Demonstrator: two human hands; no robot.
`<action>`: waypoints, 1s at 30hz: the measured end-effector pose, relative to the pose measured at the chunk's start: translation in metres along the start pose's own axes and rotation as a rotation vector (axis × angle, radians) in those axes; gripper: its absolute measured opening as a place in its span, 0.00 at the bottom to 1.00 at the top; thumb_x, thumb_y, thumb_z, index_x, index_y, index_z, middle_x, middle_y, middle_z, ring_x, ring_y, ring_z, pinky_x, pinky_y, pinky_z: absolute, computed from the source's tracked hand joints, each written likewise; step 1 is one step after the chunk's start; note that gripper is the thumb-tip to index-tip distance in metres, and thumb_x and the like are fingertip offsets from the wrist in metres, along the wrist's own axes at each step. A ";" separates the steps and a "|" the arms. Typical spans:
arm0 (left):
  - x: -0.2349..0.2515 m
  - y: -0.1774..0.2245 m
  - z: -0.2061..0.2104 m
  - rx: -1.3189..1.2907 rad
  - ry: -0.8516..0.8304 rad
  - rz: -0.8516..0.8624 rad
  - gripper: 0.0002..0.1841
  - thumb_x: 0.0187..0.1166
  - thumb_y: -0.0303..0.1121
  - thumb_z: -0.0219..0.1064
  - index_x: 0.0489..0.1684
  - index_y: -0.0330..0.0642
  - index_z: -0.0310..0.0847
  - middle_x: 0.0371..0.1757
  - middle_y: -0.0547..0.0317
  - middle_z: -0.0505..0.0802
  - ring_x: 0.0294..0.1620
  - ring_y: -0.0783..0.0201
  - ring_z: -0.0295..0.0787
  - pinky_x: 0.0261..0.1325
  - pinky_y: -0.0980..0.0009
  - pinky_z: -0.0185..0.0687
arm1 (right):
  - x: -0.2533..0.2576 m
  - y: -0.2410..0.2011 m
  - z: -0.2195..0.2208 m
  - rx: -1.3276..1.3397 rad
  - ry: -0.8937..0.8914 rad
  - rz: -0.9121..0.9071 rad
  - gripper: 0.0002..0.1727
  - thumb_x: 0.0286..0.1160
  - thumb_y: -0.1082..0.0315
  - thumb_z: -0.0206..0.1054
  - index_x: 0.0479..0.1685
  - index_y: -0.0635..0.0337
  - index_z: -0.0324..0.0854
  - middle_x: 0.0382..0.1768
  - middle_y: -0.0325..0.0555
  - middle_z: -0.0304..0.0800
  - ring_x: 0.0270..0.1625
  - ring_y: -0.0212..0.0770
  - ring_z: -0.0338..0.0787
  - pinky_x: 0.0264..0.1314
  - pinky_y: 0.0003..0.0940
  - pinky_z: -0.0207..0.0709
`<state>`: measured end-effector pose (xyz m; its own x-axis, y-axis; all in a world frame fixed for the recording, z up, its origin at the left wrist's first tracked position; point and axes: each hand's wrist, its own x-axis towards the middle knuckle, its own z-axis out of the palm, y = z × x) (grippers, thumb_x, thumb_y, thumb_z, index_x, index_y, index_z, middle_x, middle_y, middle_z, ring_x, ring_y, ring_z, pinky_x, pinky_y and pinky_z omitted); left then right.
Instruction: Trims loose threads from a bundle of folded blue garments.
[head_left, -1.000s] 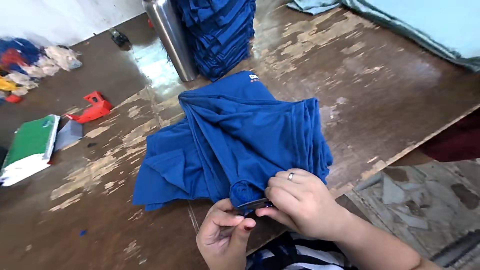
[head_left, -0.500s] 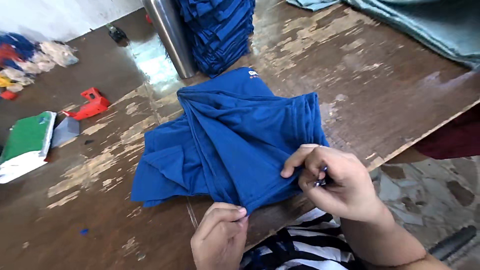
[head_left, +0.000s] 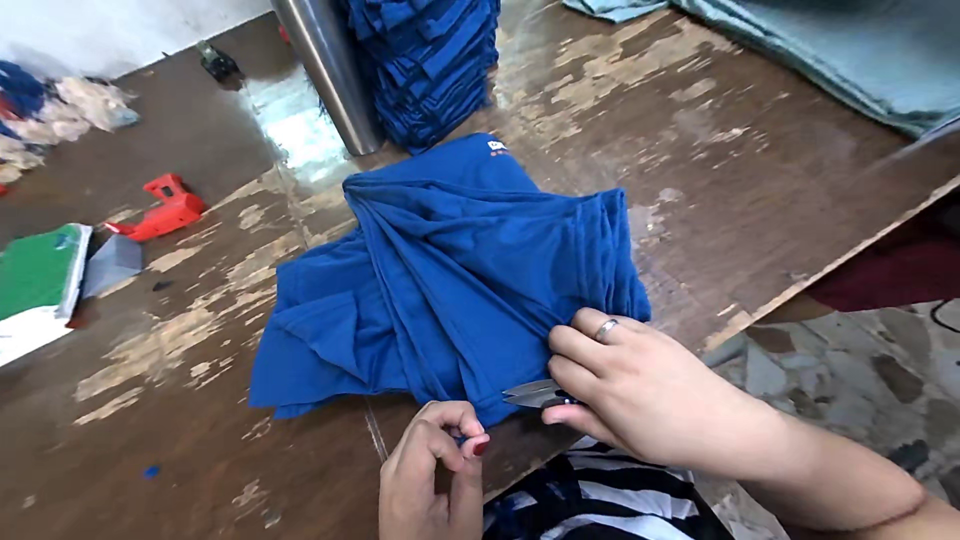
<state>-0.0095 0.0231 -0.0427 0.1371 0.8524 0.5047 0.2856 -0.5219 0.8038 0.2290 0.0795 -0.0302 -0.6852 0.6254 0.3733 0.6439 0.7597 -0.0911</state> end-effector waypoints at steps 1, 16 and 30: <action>0.000 -0.001 0.000 -0.006 0.002 -0.003 0.09 0.87 0.37 0.63 0.39 0.47 0.69 0.43 0.66 0.85 0.48 0.81 0.85 0.53 0.88 0.80 | 0.000 0.000 -0.001 -0.003 -0.007 -0.009 0.34 0.91 0.40 0.39 0.28 0.56 0.77 0.34 0.49 0.81 0.39 0.54 0.83 0.32 0.43 0.75; 0.004 -0.007 -0.006 0.091 0.121 0.039 0.07 0.77 0.32 0.74 0.36 0.48 0.79 0.49 0.70 0.94 0.54 0.76 0.91 0.57 0.82 0.87 | 0.003 -0.007 -0.004 -0.072 -0.032 0.034 0.31 0.90 0.45 0.45 0.26 0.60 0.79 0.34 0.52 0.83 0.36 0.54 0.86 0.29 0.43 0.77; -0.003 -0.009 -0.010 0.071 0.015 0.077 0.03 0.86 0.34 0.63 0.44 0.50 0.73 0.44 0.69 0.88 0.48 0.78 0.87 0.52 0.84 0.82 | -0.002 0.010 -0.008 0.198 -0.022 0.043 0.35 0.92 0.40 0.37 0.30 0.57 0.76 0.32 0.49 0.81 0.39 0.51 0.83 0.38 0.43 0.75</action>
<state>-0.0217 0.0246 -0.0486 0.1469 0.8089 0.5693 0.3413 -0.5816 0.7384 0.2392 0.0845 -0.0246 -0.6672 0.6599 0.3455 0.5944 0.7512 -0.2870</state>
